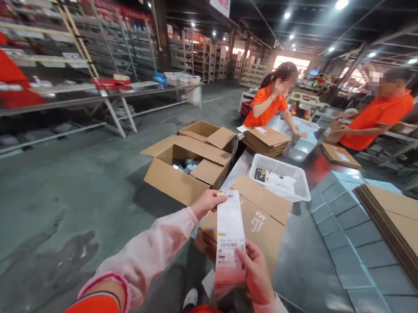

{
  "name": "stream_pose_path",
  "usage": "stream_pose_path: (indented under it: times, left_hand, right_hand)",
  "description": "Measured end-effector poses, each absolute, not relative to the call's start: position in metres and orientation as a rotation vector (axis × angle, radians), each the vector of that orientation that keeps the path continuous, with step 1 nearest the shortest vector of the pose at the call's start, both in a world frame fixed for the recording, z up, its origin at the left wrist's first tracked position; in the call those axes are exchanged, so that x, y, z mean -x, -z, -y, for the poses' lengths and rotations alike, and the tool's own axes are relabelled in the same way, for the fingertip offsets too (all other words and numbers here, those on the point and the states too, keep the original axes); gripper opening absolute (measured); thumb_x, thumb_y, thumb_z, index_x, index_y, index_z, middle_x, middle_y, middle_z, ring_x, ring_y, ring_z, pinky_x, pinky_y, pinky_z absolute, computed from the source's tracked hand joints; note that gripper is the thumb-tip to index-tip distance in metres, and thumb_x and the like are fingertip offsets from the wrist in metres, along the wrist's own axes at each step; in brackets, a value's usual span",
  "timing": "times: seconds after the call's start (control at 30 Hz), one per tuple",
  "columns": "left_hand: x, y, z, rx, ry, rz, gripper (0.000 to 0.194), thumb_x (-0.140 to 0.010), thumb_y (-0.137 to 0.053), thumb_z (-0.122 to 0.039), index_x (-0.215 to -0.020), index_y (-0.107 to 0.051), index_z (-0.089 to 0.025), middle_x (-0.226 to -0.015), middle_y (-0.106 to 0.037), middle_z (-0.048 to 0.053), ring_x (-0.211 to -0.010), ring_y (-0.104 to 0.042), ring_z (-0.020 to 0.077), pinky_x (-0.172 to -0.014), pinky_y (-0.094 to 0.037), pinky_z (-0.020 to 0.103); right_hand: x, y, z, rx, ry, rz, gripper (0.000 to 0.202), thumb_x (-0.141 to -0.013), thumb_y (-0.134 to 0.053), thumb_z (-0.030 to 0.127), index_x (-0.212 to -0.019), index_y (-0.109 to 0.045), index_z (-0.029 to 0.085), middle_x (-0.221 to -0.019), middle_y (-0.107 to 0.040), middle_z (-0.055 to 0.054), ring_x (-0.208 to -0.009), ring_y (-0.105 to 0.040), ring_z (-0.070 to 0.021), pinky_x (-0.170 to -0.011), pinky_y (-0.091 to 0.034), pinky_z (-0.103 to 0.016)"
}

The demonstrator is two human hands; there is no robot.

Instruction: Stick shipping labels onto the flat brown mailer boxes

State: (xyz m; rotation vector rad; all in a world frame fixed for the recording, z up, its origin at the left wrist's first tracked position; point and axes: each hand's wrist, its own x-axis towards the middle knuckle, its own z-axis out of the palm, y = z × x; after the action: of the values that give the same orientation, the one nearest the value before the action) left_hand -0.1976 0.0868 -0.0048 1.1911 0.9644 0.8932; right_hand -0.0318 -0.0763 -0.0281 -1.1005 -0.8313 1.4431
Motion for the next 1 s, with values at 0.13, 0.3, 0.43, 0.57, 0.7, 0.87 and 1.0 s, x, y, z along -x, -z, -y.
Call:
stream_pose_path:
  times: [0.13, 0.3, 0.43, 0.57, 0.7, 0.87, 1.0]
  left_hand:
    - [0.19, -0.003, -0.099, -1.244, -0.894, -0.971, 0.042, -0.063, -0.072, -0.051, -0.066, -0.06, -0.011, -0.049, -0.052, -0.002, -0.042, -0.041, 0.0064, -0.043, -0.03, 0.021]
    - [0.187, -0.023, -0.069, -1.438, -1.075, -0.907, 0.057, -0.058, -0.08, -0.047, -0.102, -0.066, -0.013, -0.097, -0.069, 0.01, -0.09, -0.062, 0.0217, -0.085, -0.047, 0.034]
    - [0.177, -0.003, -0.017, -1.499, -0.914, -0.642, 0.063, -0.06, -0.077, -0.057, -0.105, -0.069, -0.014, -0.11, -0.069, 0.011, -0.109, -0.058, 0.0284, -0.099, -0.041, 0.038]
    - [0.157, 0.046, 0.033, -1.294, -0.759, -0.723, 0.052, -0.062, -0.075, -0.059, -0.084, -0.074, -0.011, -0.083, -0.072, 0.009, -0.086, -0.063, 0.0254, -0.08, -0.047, 0.034]
    - [0.141, 0.08, 0.068, -1.166, -0.782, -0.863, 0.057, -0.051, -0.078, -0.064, -0.073, -0.07, -0.012, -0.075, -0.069, 0.006, -0.075, -0.058, 0.0203, -0.073, -0.044, 0.029]
    - [0.124, 0.103, 0.086, -1.021, -0.904, -1.082, 0.06, -0.056, -0.068, -0.074, -0.057, -0.054, -0.015, -0.056, -0.053, 0.0, -0.059, -0.045, 0.0128, -0.058, -0.037, 0.025]
    - [0.123, 0.109, 0.075, -0.939, -0.958, -1.195, 0.061, -0.053, -0.069, -0.074, -0.061, -0.057, -0.014, -0.058, -0.053, 0.0, -0.058, -0.046, 0.0127, -0.057, -0.036, 0.025]
  right_hand:
    - [0.033, 0.013, 0.065, 1.089, -1.406, 0.838, 0.042, -0.063, -0.08, 0.048, -0.089, -0.068, 0.017, -0.084, -0.073, -0.007, -0.072, -0.067, -0.0214, -0.07, -0.053, -0.034]
    - [0.033, 0.002, 0.066, 1.105, -1.255, 0.896, 0.042, -0.066, -0.076, 0.052, -0.088, -0.07, 0.017, -0.087, -0.073, -0.007, -0.079, -0.066, -0.0225, -0.074, -0.052, -0.033]
    - [0.019, 0.012, 0.072, 1.134, -1.137, 0.947, 0.044, -0.072, -0.068, 0.058, -0.089, -0.072, 0.017, -0.094, -0.072, -0.01, -0.089, -0.065, -0.0265, -0.081, -0.052, -0.037]
    - [-0.012, 0.033, 0.084, 1.379, -0.689, 1.105, 0.049, -0.057, -0.082, 0.049, -0.096, -0.073, 0.02, -0.097, -0.071, -0.01, -0.091, -0.064, -0.0284, -0.079, -0.053, -0.034]
    - [-0.029, 0.041, 0.104, 1.5, -0.859, 1.518, 0.029, -0.071, -0.071, 0.048, -0.086, -0.076, 0.023, -0.075, -0.073, -0.007, -0.067, -0.066, -0.0236, -0.061, -0.051, -0.03]
    - [-0.028, 0.038, 0.108, 1.654, -0.903, 1.563, 0.03, -0.078, -0.062, 0.049, -0.085, -0.078, 0.025, -0.082, -0.075, -0.007, -0.073, -0.069, -0.0272, -0.066, -0.05, -0.032]
    - [-0.028, 0.047, 0.079, 1.678, -0.882, 1.526, 0.027, -0.076, -0.064, 0.048, -0.076, -0.077, 0.024, -0.078, -0.074, -0.007, -0.072, -0.067, -0.0245, -0.066, -0.05, -0.032]
